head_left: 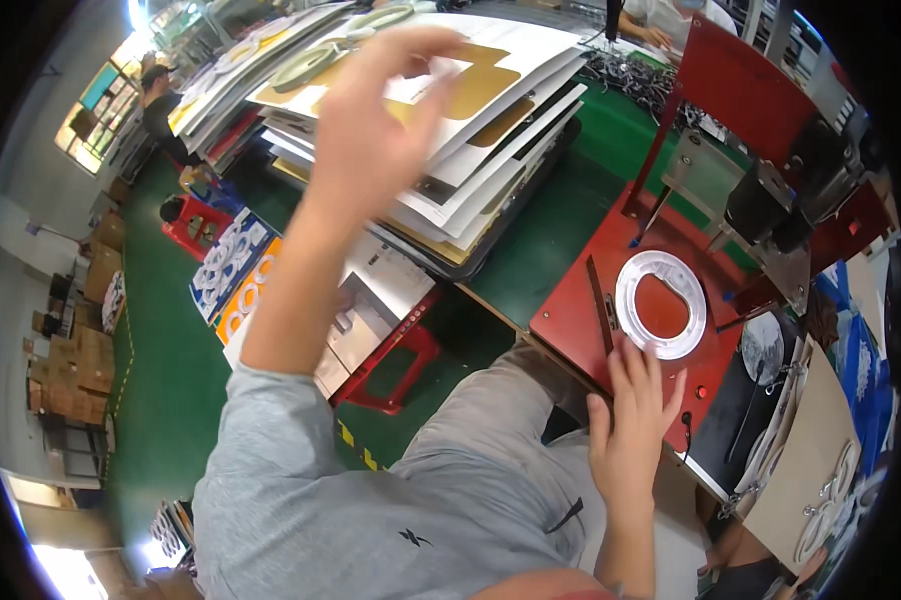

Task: Assembling circular electronic components by placing frames into a press and fitting gear mechanisms inside.

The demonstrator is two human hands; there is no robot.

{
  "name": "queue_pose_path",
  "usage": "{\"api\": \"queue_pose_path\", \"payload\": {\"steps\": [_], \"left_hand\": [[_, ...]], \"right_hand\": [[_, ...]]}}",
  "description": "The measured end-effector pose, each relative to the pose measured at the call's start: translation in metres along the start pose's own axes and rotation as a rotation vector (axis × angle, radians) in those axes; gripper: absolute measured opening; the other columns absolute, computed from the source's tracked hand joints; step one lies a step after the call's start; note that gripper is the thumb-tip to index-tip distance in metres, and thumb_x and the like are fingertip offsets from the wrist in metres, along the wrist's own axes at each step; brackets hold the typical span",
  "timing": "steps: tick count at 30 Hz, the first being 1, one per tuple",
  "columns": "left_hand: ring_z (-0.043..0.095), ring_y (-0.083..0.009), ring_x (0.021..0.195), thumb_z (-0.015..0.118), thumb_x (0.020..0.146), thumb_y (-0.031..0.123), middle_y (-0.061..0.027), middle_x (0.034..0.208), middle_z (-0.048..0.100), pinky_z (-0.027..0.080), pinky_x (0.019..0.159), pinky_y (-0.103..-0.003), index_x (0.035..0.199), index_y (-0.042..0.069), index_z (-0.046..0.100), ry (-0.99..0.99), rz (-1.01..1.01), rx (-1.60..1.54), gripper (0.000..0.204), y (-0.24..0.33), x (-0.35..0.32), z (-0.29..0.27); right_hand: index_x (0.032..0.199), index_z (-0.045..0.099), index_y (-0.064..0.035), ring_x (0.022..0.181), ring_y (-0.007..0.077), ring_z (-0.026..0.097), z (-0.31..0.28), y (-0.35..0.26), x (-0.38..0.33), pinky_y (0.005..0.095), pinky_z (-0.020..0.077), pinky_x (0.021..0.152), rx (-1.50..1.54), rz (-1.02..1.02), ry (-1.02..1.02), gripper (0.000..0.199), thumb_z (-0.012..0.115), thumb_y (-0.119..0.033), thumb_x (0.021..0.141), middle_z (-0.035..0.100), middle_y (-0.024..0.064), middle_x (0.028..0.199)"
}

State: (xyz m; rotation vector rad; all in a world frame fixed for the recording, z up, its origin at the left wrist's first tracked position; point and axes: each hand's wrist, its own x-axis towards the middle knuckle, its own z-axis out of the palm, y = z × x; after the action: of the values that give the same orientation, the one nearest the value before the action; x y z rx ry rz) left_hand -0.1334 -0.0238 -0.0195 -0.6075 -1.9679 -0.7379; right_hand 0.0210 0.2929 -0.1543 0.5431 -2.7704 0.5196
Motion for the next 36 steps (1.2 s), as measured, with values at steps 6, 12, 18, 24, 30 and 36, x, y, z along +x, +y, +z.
{"api": "queue_pose_path", "payload": {"steps": [6, 12, 18, 24, 30, 36], "left_hand": [[0.064, -0.0489, 0.119, 0.065, 0.093, 0.024, -0.0286, 0.125, 0.07, 0.051, 0.103, -0.05, 0.132, 0.0, 0.064, -0.183, -0.408, 0.658, 0.046, -0.191, 0.046, -0.051], [0.065, -0.044, 0.12, 0.06, 0.094, 0.025, -0.0298, 0.125, 0.069, 0.05, 0.104, -0.049, 0.132, -0.001, 0.065, -0.304, -0.52, 0.704, 0.046, -0.225, 0.024, -0.061], [0.07, -0.0271, 0.087, 0.074, 0.093, 0.046, -0.0168, 0.096, 0.074, 0.054, 0.082, -0.036, 0.108, 0.002, 0.075, -0.235, -0.517, 0.633, 0.047, -0.116, -0.012, -0.078], [0.051, -0.0133, 0.064, 0.083, 0.09, 0.025, -0.0074, 0.071, 0.058, 0.041, 0.059, -0.029, 0.086, -0.002, 0.065, -0.295, -0.34, 0.346, 0.033, 0.041, -0.039, -0.087], [0.051, -0.0132, 0.059, 0.077, 0.094, 0.02, -0.0066, 0.066, 0.057, 0.04, 0.055, -0.032, 0.08, 0.001, 0.064, -0.758, -0.524, -0.107, 0.027, 0.105, -0.067, -0.086], [0.048, -0.0087, 0.056, 0.062, 0.107, 0.034, 0.0012, 0.065, 0.055, 0.038, 0.054, -0.027, 0.078, 0.008, 0.056, -0.975, -1.363, -0.479, 0.039, 0.062, -0.16, -0.023]], "right_hand": [[0.106, 0.073, -0.0008, 0.1, 0.0313, 0.068, 0.021, -0.023, -0.028, 0.0423, 0.0526, 0.087, 0.575, -0.12, 0.233, 0.022, 0.073, 0.003, 0.084, 0.071, 0.0127, 0.111], [0.108, 0.072, -0.0012, 0.098, 0.0335, 0.069, 0.051, -0.025, -0.063, 0.0406, 0.0542, 0.087, 0.699, 0.044, 0.065, 0.017, 0.072, -0.001, 0.091, 0.071, 0.0149, 0.109], [0.113, 0.071, -0.0008, 0.091, 0.0336, 0.07, 0.063, -0.026, -0.079, 0.0395, 0.0544, 0.082, 0.728, 0.054, -0.035, 0.02, 0.07, -0.002, 0.092, 0.072, 0.0151, 0.102], [0.114, 0.071, -0.0018, 0.087, 0.0338, 0.069, 0.066, -0.029, -0.063, 0.0393, 0.0538, 0.078, 0.748, 0.039, -0.109, 0.02, 0.069, -0.002, 0.094, 0.072, 0.0145, 0.098], [0.113, 0.07, -0.0009, 0.089, 0.0341, 0.071, 0.062, -0.051, -0.036, 0.0386, 0.0557, 0.077, 0.988, -0.016, -0.111, 0.018, 0.07, -0.002, 0.094, 0.072, 0.0152, 0.098], [0.106, 0.073, 0.0014, 0.078, 0.0255, 0.069, 0.059, -0.061, -0.038, 0.0323, 0.0552, 0.072, 1.108, -0.075, -0.327, 0.011, 0.07, -0.002, 0.096, 0.071, 0.0127, 0.09]]}}
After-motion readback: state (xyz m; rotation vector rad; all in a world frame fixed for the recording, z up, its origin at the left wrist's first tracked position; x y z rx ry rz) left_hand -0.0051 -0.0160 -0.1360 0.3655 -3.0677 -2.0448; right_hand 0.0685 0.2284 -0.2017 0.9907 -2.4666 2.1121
